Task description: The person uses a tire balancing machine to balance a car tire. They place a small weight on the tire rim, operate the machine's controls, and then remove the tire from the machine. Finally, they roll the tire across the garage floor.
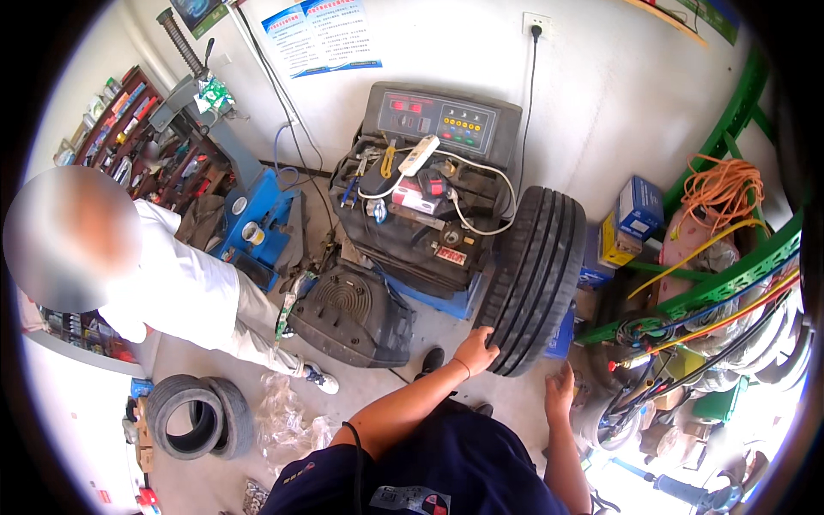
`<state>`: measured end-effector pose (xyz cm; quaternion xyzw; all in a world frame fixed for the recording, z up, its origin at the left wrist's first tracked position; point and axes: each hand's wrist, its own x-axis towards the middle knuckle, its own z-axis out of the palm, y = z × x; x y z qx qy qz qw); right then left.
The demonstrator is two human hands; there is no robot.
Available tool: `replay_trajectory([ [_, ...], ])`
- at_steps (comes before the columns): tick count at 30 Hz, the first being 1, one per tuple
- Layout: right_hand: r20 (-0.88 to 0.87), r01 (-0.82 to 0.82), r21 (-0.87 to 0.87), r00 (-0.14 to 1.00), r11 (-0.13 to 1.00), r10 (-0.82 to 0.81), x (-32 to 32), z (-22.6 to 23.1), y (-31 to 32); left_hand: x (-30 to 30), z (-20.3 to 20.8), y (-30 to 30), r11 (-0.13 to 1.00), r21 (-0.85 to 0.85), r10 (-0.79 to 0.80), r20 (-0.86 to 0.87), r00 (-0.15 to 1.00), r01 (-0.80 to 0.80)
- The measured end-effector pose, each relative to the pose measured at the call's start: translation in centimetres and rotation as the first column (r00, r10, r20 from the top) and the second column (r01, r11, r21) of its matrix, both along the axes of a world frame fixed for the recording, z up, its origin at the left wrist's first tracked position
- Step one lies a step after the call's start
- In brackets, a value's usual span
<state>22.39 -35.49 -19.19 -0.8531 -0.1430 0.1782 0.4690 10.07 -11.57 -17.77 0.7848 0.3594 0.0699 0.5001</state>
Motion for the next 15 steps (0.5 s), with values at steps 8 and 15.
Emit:
replay_trajectory([
  [8, -0.067, -0.118, -0.044, 0.991, 0.992, 0.115, -0.7, 1.3, -0.6, -2.2, 0.7, -2.2, 0.997, 0.072, 0.014, -0.148, 0.989, -0.003],
  [15, 0.378, -0.226, -0.27, 0.869, 0.936, 0.319, 1.7, 3.9, 4.8, -2.0, -1.4, 2.1, 0.999, 0.034, 0.029, -0.144, 0.989, -0.024],
])
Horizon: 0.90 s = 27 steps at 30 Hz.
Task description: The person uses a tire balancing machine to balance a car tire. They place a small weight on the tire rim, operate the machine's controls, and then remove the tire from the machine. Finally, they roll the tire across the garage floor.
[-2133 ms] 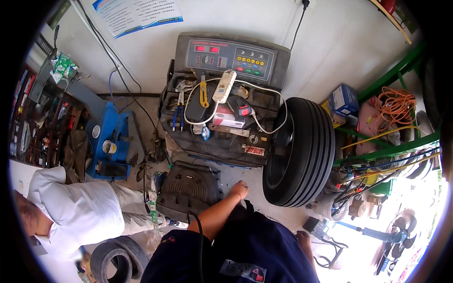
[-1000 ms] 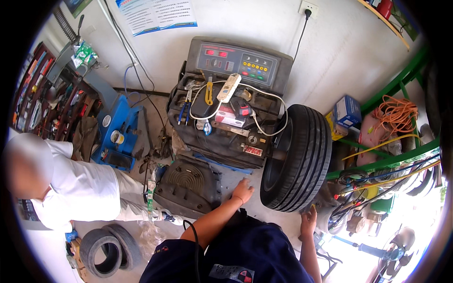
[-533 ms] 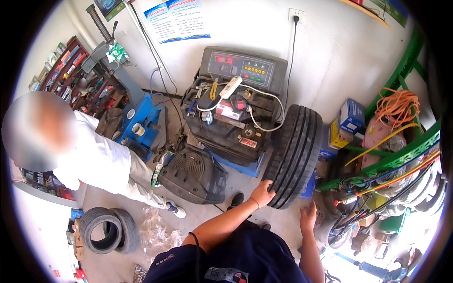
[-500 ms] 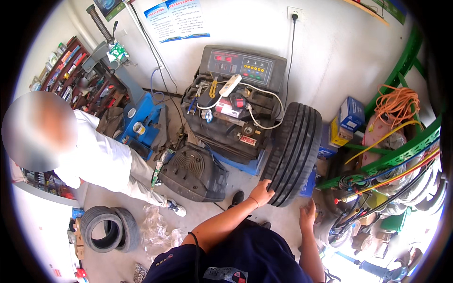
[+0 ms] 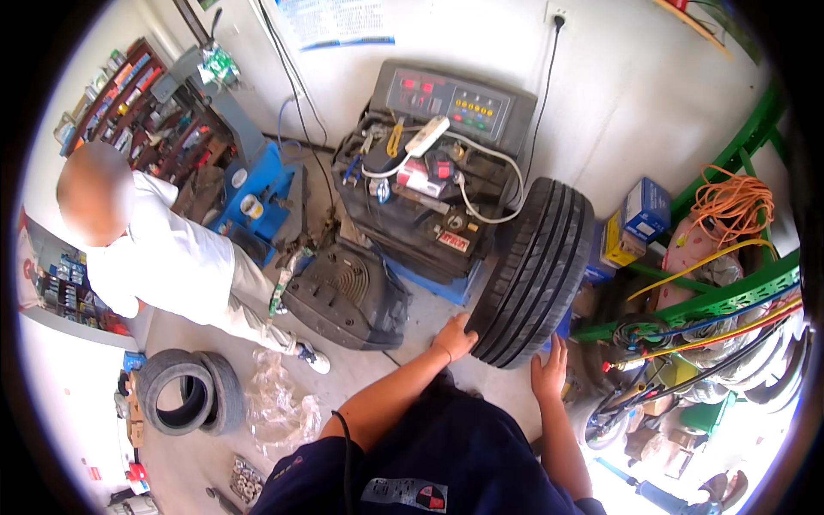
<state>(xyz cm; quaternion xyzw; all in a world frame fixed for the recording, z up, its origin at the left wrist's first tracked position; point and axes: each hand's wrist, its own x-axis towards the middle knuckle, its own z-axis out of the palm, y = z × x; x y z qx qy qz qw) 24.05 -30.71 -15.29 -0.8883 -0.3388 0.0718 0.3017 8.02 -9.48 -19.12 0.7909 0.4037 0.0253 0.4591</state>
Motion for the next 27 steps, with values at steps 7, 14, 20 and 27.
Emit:
replay_trajectory([
  [7, 0.065, 0.056, -0.063, 0.997, 0.996, -0.052, 0.8, 3.1, 5.2, 1.4, -1.8, 13.1, 0.963, -0.021, 0.27, -0.014, 0.963, -0.27],
  [14, -0.01, 0.167, -0.167, 0.985, 0.972, -0.171, -0.5, 4.1, 6.8, 4.8, -3.7, 25.7, 0.878, 0.175, 0.45, 0.01, 0.893, -0.445],
  [20, 0.02, 0.248, -0.143, 0.969, 0.958, -0.248, -0.1, 3.5, 8.0, 6.0, 1.0, 30.6, 0.963, 0.12, 0.263, -0.245, 0.933, -0.24],
  [27, 0.158, 0.258, -0.142, 0.959, 0.956, -0.235, 1.7, 4.2, 11.2, 9.3, 3.5, 18.7, 0.997, -0.063, -0.018, 0.253, 0.967, 0.035],
])
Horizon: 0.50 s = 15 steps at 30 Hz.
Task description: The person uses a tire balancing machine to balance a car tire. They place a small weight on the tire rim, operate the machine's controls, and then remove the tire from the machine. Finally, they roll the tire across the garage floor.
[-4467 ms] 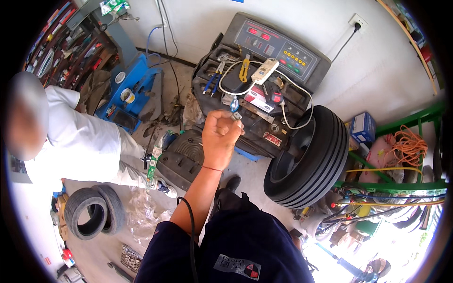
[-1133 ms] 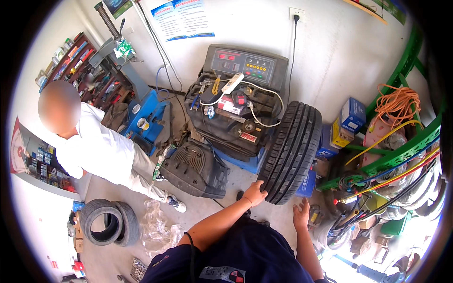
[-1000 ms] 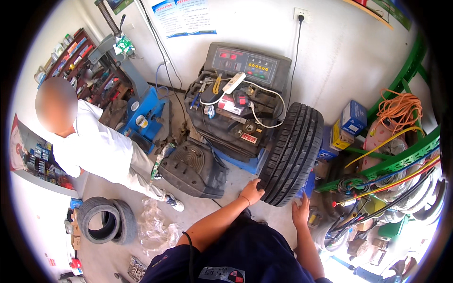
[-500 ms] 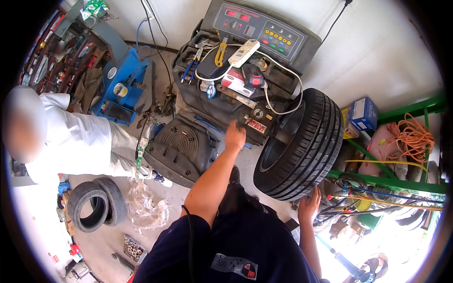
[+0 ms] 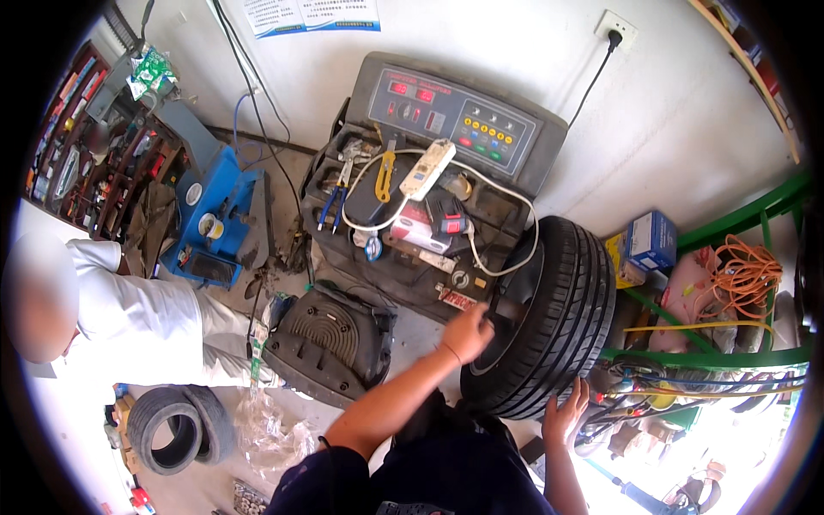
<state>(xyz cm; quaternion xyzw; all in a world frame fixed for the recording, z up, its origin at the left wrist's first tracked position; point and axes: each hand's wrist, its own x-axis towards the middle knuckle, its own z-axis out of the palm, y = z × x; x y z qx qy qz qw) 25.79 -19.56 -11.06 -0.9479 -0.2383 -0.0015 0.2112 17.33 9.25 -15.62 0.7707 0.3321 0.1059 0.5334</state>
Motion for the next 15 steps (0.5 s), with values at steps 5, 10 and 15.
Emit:
replay_trajectory([
  [5, 0.082, -0.011, -0.003, 0.997, 1.0, 0.011, 2.4, -0.5, 1.3, 4.8, 2.3, -8.6, 0.98, 0.198, -0.031, 0.173, 0.984, -0.004],
  [10, 0.062, -0.041, 0.055, 0.997, 0.998, 0.038, 4.5, 0.8, 1.9, 7.7, 2.5, -10.9, 0.907, 0.395, 0.11, 0.114, 0.987, -0.146],
  [15, -0.21, 0.055, 0.498, 0.976, 0.865, 0.059, 8.3, -1.0, -0.9, 8.3, 2.3, -11.0, 0.868, 0.466, 0.142, 0.097, 0.985, -0.171],
])
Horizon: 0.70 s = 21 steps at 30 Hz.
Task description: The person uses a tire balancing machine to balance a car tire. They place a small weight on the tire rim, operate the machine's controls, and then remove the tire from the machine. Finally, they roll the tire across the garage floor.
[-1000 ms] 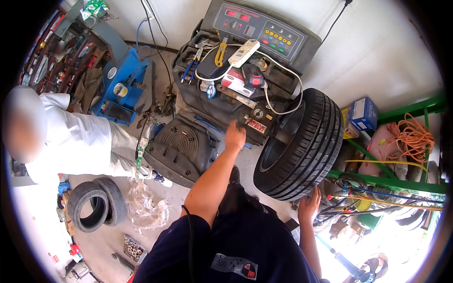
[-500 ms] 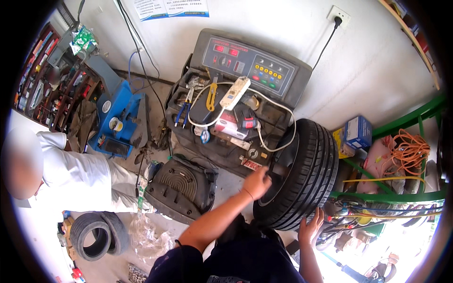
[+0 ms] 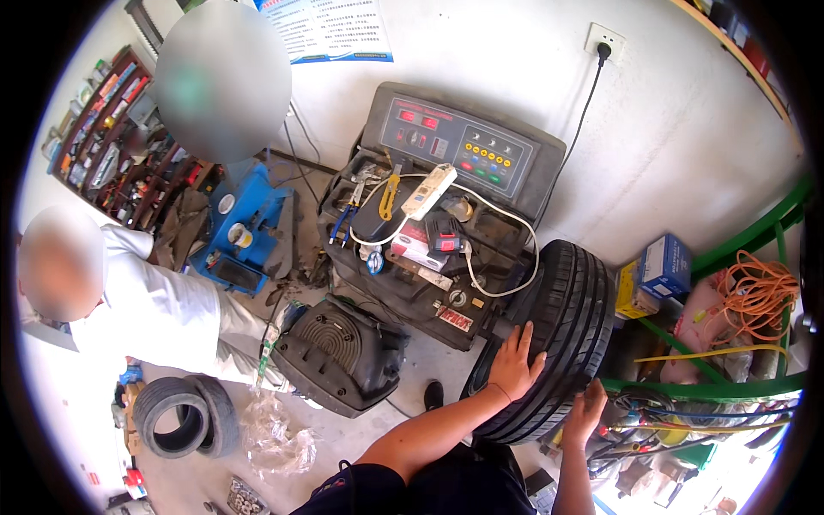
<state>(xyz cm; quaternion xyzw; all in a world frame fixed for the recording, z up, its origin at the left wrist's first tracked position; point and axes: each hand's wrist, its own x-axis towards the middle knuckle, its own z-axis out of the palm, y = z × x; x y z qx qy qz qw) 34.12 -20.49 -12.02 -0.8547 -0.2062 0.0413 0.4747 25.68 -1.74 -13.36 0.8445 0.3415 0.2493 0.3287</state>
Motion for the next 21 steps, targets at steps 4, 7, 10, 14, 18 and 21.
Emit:
replay_trajectory([
  [4, -0.343, 0.123, 0.077, 0.935, 0.989, -0.089, 3.0, -6.6, -3.2, 0.1, -0.1, -0.1, 1.0, -0.006, 0.02, 0.045, 0.999, -0.02],
  [7, -0.501, 0.078, -0.064, 0.86, 0.995, -0.1, 4.4, -16.5, -8.2, 1.2, -1.3, -0.6, 1.0, -0.027, -0.001, 0.004, 1.0, 0.001],
  [10, -0.651, 0.042, -0.134, 0.75, 0.99, -0.12, 5.4, -24.2, -12.6, 3.3, -2.0, -1.6, 0.998, 0.048, -0.033, -0.047, 0.998, 0.036],
  [14, -0.616, -0.169, -0.455, 0.768, 0.874, -0.172, 1.4, -27.1, -9.8, -2.5, -0.5, -1.7, 0.997, -0.078, 0.006, -0.212, 0.977, -0.023],
  [18, -0.655, 0.072, -0.324, 0.703, 0.943, -0.278, 4.3, -26.3, -8.2, -3.2, 1.2, -0.8, 0.965, -0.261, -0.019, -0.016, 1.0, 0.014],
  [21, -0.73, 0.392, -0.175, 0.564, 0.903, -0.386, 10.3, -25.8, -9.5, 7.0, 4.1, -0.5, 0.982, -0.189, -0.008, -0.144, 0.99, -0.02],
])
